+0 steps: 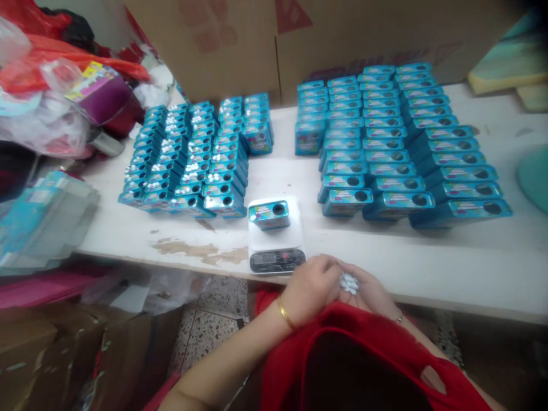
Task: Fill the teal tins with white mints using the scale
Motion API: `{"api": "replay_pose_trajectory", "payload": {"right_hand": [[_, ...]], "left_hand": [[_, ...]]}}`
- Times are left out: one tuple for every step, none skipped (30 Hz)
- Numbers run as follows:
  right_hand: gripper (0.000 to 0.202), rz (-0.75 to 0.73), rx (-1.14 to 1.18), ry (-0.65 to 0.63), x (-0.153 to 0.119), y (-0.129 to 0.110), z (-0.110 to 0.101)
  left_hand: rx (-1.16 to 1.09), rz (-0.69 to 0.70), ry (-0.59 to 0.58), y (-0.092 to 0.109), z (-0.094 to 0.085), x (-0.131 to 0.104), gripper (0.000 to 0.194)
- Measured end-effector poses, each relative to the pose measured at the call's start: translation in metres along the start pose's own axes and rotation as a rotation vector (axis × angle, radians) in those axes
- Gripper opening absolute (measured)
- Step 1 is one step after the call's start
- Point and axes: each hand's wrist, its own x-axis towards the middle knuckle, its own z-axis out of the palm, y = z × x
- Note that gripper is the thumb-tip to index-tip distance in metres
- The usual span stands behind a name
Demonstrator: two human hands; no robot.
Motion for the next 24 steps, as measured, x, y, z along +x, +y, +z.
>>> {"api": "replay_pose_trajectory", "payload": {"right_hand": [[0.023,-0.005,0.002,0.001,0.000,0.000,0.001],[0.024,-0.011,0.003,-0.003,0.000,0.000,0.002],[0.024,-0.019,0.001,-0.012,0.000,0.000,0.003],[0.024,-0.024,-0.003,-0.024,0.001,0.000,0.004],[0.024,-0.027,-0.009,-0.038,0.002,0.000,0.005],[0.024,-0.031,-0.016,-0.058,0.002,0.001,0.007],[0.024,-0.035,-0.022,-0.082,0.004,0.001,0.008],[0.024,-0.041,-0.028,-0.108,0.005,0.001,0.010],[0.024,-0.048,-0.032,-0.135,0.006,0.001,0.011],[0.023,-0.055,-0.038,-0.162,0.006,0.002,0.012],[0.023,-0.059,-0.045,-0.186,0.007,0.002,0.013],[0.023,-0.058,-0.053,-0.206,0.008,0.002,0.014],[0.023,-0.052,-0.061,-0.219,0.008,0.003,0.014],[0.024,-0.045,-0.065,-0.226,0.008,0.003,0.014],[0.024,-0.041,-0.066,-0.228,0.009,0.003,0.014],[0.024,-0.039,-0.064,-0.226,0.009,0.003,0.014],[0.024,-0.041,-0.061,-0.223,0.009,0.002,0.013],[0.024,-0.045,-0.056,-0.221,0.009,0.001,0.012],[0.024,-0.051,-0.050,-0.218,0.008,0.000,0.011],[0.024,-0.058,-0.043,-0.214,0.008,-0.002,0.010],[0.024,-0.063,-0.037,-0.208,0.008,-0.003,0.009],[0.025,-0.068,-0.029,-0.202,0.007,-0.005,0.008],[0.025,-0.073,-0.021,-0.196,0.007,-0.006,0.007],[0.025,-0.075,-0.014,-0.191,0.007,-0.008,0.006]], "left_hand": [[-0.009,0.016,0.018,-0.001,0.002,0.000,0.009],[-0.023,0.030,0.038,-0.003,0.003,0.000,0.009],[-0.045,0.043,0.061,-0.004,0.003,-0.001,0.009],[-0.074,0.049,0.087,-0.005,0.003,-0.001,0.009],[-0.108,0.052,0.111,-0.006,0.001,-0.001,0.010],[-0.145,0.049,0.135,-0.008,-0.003,-0.002,0.010],[-0.180,0.044,0.162,-0.009,-0.010,-0.002,0.010],[-0.210,0.039,0.198,-0.011,-0.018,-0.001,0.010],[-0.226,0.031,0.250,-0.014,-0.029,0.000,0.010],[-0.223,0.017,0.318,-0.018,-0.041,0.001,0.010],[-0.200,-0.002,0.393,-0.022,-0.054,0.003,0.010],[-0.162,-0.026,0.468,-0.027,-0.067,0.006,0.009],[-0.113,-0.049,0.525,-0.032,-0.079,0.009,0.008],[-0.061,-0.068,0.558,-0.038,-0.090,0.011,0.009],[-0.014,-0.080,0.566,-0.044,-0.099,0.013,0.010],[0.022,-0.086,0.562,-0.049,-0.106,0.015,0.012],[0.048,-0.091,0.555,-0.054,-0.110,0.015,0.015],[0.066,-0.097,0.556,-0.059,-0.113,0.014,0.017],[0.079,-0.107,0.572,-0.063,-0.113,0.012,0.019],[0.091,-0.123,0.603,-0.066,-0.113,0.008,0.020],[0.108,-0.140,0.638,-0.069,-0.111,0.004,0.019],[0.130,-0.154,0.667,-0.071,-0.109,-0.001,0.019],[0.154,-0.167,0.685,-0.073,-0.107,-0.007,0.019],[0.175,-0.177,0.694,-0.075,-0.104,-0.013,0.020]]}}
